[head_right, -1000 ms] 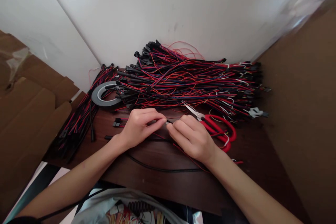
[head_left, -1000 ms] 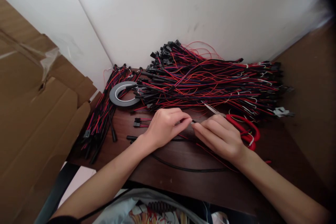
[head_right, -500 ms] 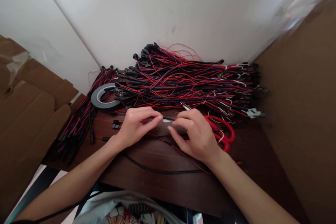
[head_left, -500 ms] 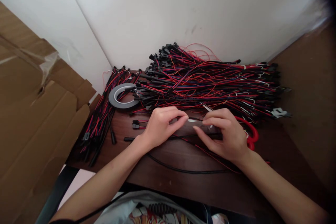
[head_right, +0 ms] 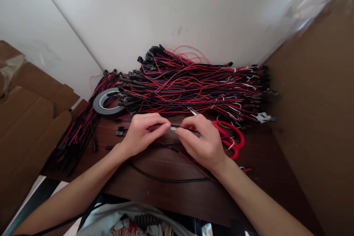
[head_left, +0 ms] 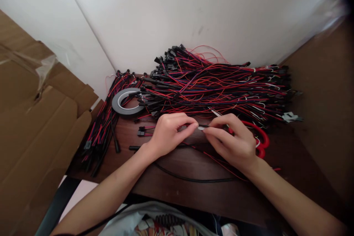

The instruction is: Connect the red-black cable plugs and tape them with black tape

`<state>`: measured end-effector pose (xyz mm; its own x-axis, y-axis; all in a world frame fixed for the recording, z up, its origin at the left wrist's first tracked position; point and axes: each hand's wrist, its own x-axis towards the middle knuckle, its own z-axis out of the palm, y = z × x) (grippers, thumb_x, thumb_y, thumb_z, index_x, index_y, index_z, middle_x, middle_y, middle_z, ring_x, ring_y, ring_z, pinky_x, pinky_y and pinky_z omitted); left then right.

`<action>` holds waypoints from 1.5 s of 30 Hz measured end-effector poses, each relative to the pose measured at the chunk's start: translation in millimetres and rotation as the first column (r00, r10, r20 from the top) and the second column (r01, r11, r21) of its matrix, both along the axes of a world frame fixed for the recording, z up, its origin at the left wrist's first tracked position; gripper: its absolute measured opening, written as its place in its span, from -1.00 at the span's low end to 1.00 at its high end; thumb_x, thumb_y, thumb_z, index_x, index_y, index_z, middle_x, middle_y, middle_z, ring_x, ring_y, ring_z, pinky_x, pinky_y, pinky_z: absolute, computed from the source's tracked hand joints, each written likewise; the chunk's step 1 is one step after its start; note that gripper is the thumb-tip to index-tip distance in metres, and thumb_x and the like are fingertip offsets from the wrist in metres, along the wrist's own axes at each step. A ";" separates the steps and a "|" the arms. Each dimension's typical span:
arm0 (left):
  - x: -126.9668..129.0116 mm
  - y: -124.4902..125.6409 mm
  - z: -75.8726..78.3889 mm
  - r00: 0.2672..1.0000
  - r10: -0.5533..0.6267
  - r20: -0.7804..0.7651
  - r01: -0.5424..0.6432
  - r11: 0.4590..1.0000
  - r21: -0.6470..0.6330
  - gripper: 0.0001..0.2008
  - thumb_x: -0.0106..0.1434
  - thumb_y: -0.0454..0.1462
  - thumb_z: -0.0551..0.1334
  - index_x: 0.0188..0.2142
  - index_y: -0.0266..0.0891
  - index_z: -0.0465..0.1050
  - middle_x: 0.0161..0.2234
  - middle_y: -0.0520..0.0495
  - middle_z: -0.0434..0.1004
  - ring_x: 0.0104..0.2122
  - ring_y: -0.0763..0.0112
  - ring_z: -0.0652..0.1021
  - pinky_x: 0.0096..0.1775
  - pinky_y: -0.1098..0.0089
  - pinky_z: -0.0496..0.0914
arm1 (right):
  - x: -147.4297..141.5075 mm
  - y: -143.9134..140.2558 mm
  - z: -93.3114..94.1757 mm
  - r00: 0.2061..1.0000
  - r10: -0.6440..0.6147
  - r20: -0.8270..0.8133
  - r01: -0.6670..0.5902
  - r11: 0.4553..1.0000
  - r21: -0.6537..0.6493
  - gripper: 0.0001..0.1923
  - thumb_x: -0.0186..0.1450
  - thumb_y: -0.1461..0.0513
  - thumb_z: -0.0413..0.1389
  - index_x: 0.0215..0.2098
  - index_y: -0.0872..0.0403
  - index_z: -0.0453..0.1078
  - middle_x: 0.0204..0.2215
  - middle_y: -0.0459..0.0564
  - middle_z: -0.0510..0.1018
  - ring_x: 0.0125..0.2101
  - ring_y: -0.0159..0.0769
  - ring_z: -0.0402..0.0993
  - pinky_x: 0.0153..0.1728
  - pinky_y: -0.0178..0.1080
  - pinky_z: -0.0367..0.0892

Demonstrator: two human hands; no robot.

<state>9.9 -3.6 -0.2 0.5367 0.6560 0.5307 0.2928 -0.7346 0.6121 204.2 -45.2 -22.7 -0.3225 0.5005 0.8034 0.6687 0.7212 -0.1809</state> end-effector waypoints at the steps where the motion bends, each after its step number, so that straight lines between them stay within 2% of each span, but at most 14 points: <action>1: 0.3 -0.1 0.6 1.000 0.001 0.002 -0.001 1.000 -0.013 -0.83 0.31 -0.33 0.21 -0.37 -0.34 0.55 -0.51 -0.03 0.52 -0.54 0.54 0.43 -0.45 0.51 0.27 | 0.4 0.0 -0.3 1.000 0.009 0.002 -0.009 1.000 0.011 -0.76 0.21 0.46 0.18 -0.26 0.01 0.42 -0.37 -0.02 0.44 -0.42 -0.32 0.36 -0.47 -0.24 0.32; 6: -0.8 0.6 3.9 0.998 0.045 0.048 -0.042 0.997 -0.072 -0.83 0.31 -0.33 0.20 -0.39 -0.32 0.53 -0.49 -0.02 0.55 -0.52 0.53 0.46 -0.43 0.52 0.30 | 0.2 1.6 -2.4 0.998 0.040 -0.041 -0.039 0.999 0.010 -0.80 0.21 0.42 0.20 -0.28 0.01 0.45 -0.39 -0.03 0.47 -0.38 -0.27 0.43 -0.39 -0.20 0.39; 10: -2.7 1.6 3.3 0.999 0.043 0.015 -0.043 0.999 -0.015 -0.82 0.32 -0.32 0.19 -0.38 -0.31 0.54 -0.50 -0.02 0.54 -0.51 0.52 0.46 -0.42 0.51 0.30 | -0.1 3.1 -0.1 0.997 0.026 -0.075 -0.025 1.000 0.011 -0.80 0.19 0.41 0.19 -0.30 -0.01 0.42 -0.36 -0.03 0.46 -0.39 -0.27 0.42 -0.41 -0.19 0.40; 13: -3.1 2.2 1.8 1.000 0.024 0.017 -0.024 0.999 0.028 -0.82 0.32 -0.32 0.19 -0.37 -0.31 0.53 -0.48 -0.03 0.53 -0.50 0.53 0.46 -0.41 0.51 0.31 | -1.4 2.1 5.4 0.975 -0.001 -0.222 -0.033 0.989 -0.146 -0.84 0.22 0.38 0.16 -0.27 0.02 0.36 -0.38 -0.02 0.45 -0.39 -0.27 0.43 -0.41 -0.19 0.39; 17: -2.7 2.7 -0.2 1.000 -0.013 0.026 0.011 0.996 0.090 -0.83 0.34 -0.32 0.19 -0.34 -0.34 0.53 -0.47 -0.06 0.53 -0.49 0.52 0.47 -0.40 0.50 0.32 | -4.7 -1.9 12.8 0.959 -0.062 -0.276 -0.056 0.916 -0.398 -0.93 0.33 0.32 0.09 -0.25 0.06 0.39 -0.41 -0.05 0.49 -0.46 -0.33 0.44 -0.46 -0.26 0.37; 21: -2.1 2.6 -1.9 0.999 -0.049 0.018 0.046 0.986 0.158 -0.82 0.35 -0.32 0.16 -0.31 -0.32 0.53 -0.47 -0.05 0.53 -0.49 0.51 0.47 -0.40 0.49 0.33 | -6.6 -3.8 16.1 0.949 -0.087 -0.301 -0.083 0.856 -0.510 -0.89 0.37 0.25 0.07 -0.30 0.06 0.42 -0.40 -0.05 0.51 -0.44 -0.33 0.46 -0.44 -0.26 0.36; 25: -1.9 2.3 -2.8 0.999 -0.047 -0.002 0.046 0.985 0.164 -0.82 0.35 -0.31 0.16 -0.32 -0.31 0.53 -0.47 -0.06 0.54 -0.50 0.51 0.47 -0.41 0.49 0.33 | -6.5 -2.2 15.9 0.970 -0.050 -0.239 -0.074 0.873 -0.483 -0.87 0.36 0.26 0.10 -0.37 0.06 0.40 -0.44 -0.04 0.51 -0.43 -0.31 0.43 -0.43 -0.25 0.34; 29: -2.2 2.4 -2.9 0.999 -0.028 -0.021 0.030 0.992 0.123 -0.82 0.34 -0.30 0.18 -0.33 -0.32 0.53 -0.48 -0.05 0.53 -0.50 0.52 0.46 -0.40 0.50 0.33 | -4.5 -0.1 12.3 0.989 0.007 -0.146 -0.060 0.930 -0.363 -0.93 0.36 0.32 0.09 -0.29 0.05 0.37 -0.41 -0.03 0.51 -0.40 -0.30 0.46 -0.39 -0.24 0.37; 32: -2.5 2.9 -3.0 0.999 -0.024 -0.035 0.028 0.994 0.107 -0.83 0.33 -0.31 0.19 -0.33 -0.33 0.53 -0.47 -0.05 0.54 -0.50 0.52 0.47 -0.39 0.50 0.33 | -1.0 1.2 9.3 0.997 0.028 -0.066 -0.047 0.952 -0.301 -0.94 0.37 0.33 0.08 -0.25 0.05 0.36 -0.38 -0.01 0.49 -0.36 -0.30 0.45 -0.35 -0.23 0.39; 36: -3.9 4.1 -2.9 0.998 -0.020 -0.063 0.026 0.995 0.099 -0.84 0.33 -0.31 0.20 -0.32 -0.33 0.54 -0.46 -0.05 0.56 -0.49 0.52 0.48 -0.40 0.51 0.32 | 3.8 2.8 9.3 0.998 0.060 -0.003 -0.058 0.946 -0.319 -0.92 0.38 0.35 0.05 -0.22 0.08 0.36 -0.35 0.00 0.48 -0.35 -0.30 0.44 -0.34 -0.23 0.39; 41: -5.2 4.6 -1.2 0.998 -0.002 -0.070 0.005 0.999 0.042 -0.82 0.34 -0.30 0.18 -0.32 -0.31 0.54 -0.46 -0.05 0.56 -0.48 0.51 0.49 -0.39 0.52 0.32 | 2.2 1.8 14.2 0.996 0.035 -0.084 -0.062 0.939 -0.337 -0.87 0.37 0.38 0.04 -0.20 0.06 0.38 -0.34 0.00 0.50 -0.33 -0.30 0.46 -0.32 -0.23 0.39; 45: -3.2 3.6 -1.0 0.997 -0.021 -0.077 0.025 0.998 0.056 -0.83 0.33 -0.30 0.19 -0.31 -0.34 0.55 -0.47 -0.05 0.54 -0.50 0.51 0.48 -0.40 0.52 0.31 | -2.8 -0.4 13.4 0.994 0.042 -0.098 -0.073 0.938 -0.338 -0.91 0.34 0.37 0.08 -0.22 0.08 0.37 -0.34 0.00 0.50 -0.33 -0.30 0.46 -0.32 -0.24 0.39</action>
<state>6.7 0.1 -1.2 0.5917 0.6130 0.5236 0.3194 -0.7746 0.5459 201.4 -45.6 -9.3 -0.2947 0.7318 0.6146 0.5982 0.6428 -0.4785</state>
